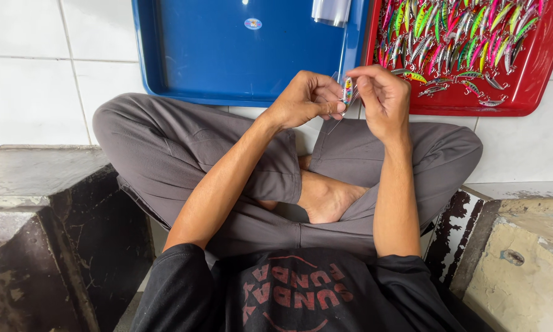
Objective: The person picks up individual fishing lures from a red tray and places them into small clear plastic bags by hand, then sets the filled bags onto a blue tray.
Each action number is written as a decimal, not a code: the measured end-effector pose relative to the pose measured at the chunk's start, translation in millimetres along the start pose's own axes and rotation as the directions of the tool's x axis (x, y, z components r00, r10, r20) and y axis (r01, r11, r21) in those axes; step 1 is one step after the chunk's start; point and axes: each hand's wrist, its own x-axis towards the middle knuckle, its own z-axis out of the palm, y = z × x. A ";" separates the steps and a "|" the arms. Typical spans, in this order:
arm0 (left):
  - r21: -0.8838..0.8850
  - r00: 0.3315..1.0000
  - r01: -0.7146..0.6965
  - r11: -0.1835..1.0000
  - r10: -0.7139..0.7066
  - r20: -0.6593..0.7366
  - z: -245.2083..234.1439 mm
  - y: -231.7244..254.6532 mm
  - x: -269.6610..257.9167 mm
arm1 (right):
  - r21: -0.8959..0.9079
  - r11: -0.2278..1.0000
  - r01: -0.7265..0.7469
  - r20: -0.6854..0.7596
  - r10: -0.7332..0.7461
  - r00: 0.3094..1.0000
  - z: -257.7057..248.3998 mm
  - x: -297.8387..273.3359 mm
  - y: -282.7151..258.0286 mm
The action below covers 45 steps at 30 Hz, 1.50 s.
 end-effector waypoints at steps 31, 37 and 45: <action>-0.103 0.987 0.162 0.981 -0.159 0.036 -5.5 2.8 0.2 | -0.018 0.997 0.080 0.200 -0.075 0.977 5.0 6.8 2.1; -0.108 0.988 0.145 0.983 -0.138 0.067 -4.3 10.7 -2.3 | 0.030 0.999 0.037 0.238 -0.043 0.970 2.6 9.0 -1.0; -0.202 0.999 0.033 0.979 -0.034 0.000 -5.5 15.9 -3.3 | 0.193 0.974 -0.122 0.167 0.090 0.982 3.8 2.3 -8.5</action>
